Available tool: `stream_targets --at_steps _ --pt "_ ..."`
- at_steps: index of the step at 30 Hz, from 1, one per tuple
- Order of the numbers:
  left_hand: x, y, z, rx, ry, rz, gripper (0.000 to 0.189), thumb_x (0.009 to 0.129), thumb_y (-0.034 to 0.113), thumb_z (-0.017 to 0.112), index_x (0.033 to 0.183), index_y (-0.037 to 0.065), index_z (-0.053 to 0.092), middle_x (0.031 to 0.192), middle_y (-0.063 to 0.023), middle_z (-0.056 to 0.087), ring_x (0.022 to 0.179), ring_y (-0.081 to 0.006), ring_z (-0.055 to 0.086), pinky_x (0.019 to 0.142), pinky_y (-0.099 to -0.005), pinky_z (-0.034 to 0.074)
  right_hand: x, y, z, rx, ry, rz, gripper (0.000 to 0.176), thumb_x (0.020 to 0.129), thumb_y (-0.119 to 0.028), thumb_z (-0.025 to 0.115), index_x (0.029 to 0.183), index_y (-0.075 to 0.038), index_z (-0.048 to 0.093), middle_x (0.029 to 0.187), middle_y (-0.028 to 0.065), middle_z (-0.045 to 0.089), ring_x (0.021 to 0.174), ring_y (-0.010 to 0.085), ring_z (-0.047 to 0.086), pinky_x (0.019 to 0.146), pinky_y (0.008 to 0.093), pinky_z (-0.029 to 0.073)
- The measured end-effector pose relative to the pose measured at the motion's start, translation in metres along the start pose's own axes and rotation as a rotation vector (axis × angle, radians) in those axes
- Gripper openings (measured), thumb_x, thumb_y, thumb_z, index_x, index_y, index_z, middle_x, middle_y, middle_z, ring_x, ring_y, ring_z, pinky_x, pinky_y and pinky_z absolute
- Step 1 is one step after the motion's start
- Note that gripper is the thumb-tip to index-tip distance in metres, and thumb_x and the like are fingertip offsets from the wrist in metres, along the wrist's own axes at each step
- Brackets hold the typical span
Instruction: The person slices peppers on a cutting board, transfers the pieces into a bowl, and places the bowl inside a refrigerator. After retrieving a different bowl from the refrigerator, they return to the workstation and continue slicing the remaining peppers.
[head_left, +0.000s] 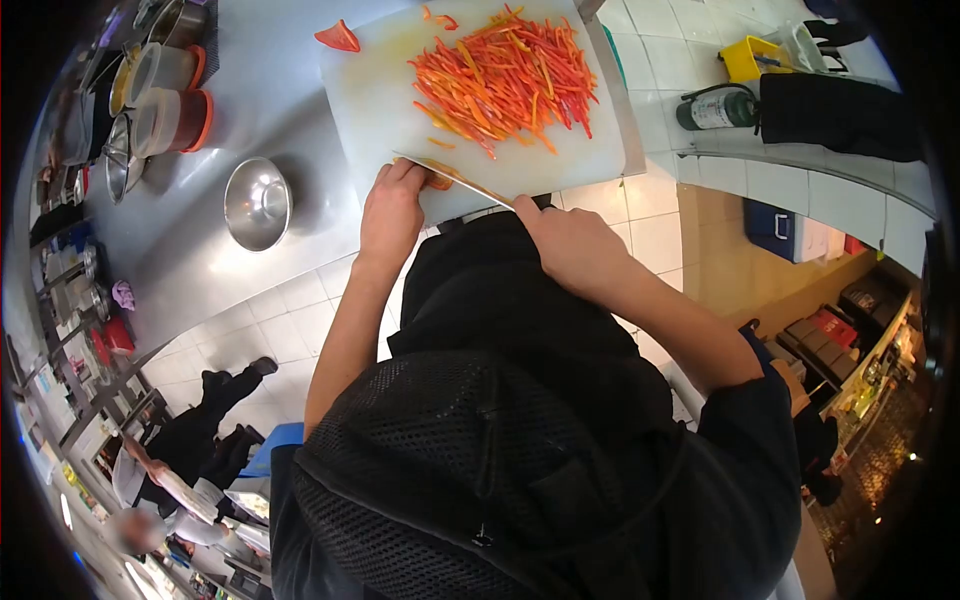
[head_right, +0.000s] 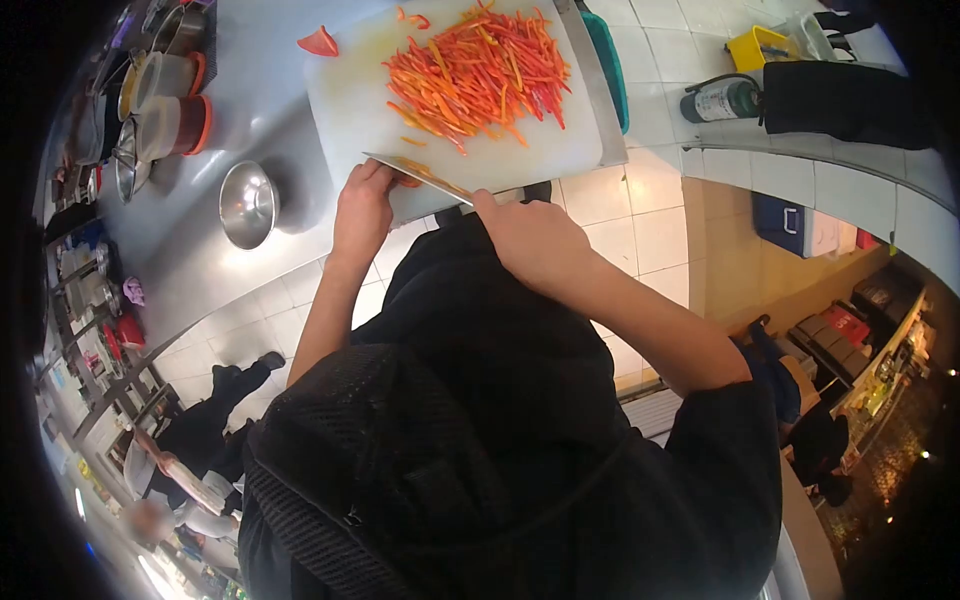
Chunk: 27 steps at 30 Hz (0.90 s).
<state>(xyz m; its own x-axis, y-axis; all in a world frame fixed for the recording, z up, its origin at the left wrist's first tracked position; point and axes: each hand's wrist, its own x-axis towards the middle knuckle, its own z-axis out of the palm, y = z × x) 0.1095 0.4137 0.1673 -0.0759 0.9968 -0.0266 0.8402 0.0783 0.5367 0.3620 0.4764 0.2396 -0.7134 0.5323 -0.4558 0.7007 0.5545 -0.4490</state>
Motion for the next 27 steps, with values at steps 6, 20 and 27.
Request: stream_targets --at_steps 6,20,27 --pt "0.001 -0.004 0.002 -0.037 0.037 0.043 0.028 0.083 -0.010 0.055 0.102 0.001 0.073 0.105 -0.0118 0.068 0.098 -0.0344 0.062 0.089 -0.0441 0.053 0.026 0.003 -0.005 0.050 0.084 -0.067 0.036 0.089 0.000 0.052 0.125 0.001 0.047 0.085 0.0253 0.068 0.080 0.0450 0.069 0.072 0.0569 0.053" --pt "-0.003 -0.004 0.005 0.006 0.101 0.048 0.020 0.087 -0.005 0.059 0.097 0.003 0.074 0.100 -0.0103 0.071 0.092 -0.0320 0.066 0.083 -0.0415 0.056 0.012 -0.008 -0.020 0.068 0.033 -0.059 0.023 0.095 -0.006 0.049 0.117 0.001 0.051 0.088 0.0236 0.070 0.087 0.0423 0.071 0.076 0.0549 0.055" --pt "-0.006 -0.006 0.006 -0.020 0.128 0.096 0.020 0.087 -0.006 0.060 0.098 0.003 0.074 0.101 -0.0100 0.071 0.093 -0.0318 0.066 0.084 -0.0410 0.056 0.033 -0.002 0.009 0.124 0.123 -0.118 0.030 0.090 0.000 0.052 0.120 0.002 0.048 0.086 0.0259 0.068 0.085 0.0471 0.068 0.075 0.0566 0.052"
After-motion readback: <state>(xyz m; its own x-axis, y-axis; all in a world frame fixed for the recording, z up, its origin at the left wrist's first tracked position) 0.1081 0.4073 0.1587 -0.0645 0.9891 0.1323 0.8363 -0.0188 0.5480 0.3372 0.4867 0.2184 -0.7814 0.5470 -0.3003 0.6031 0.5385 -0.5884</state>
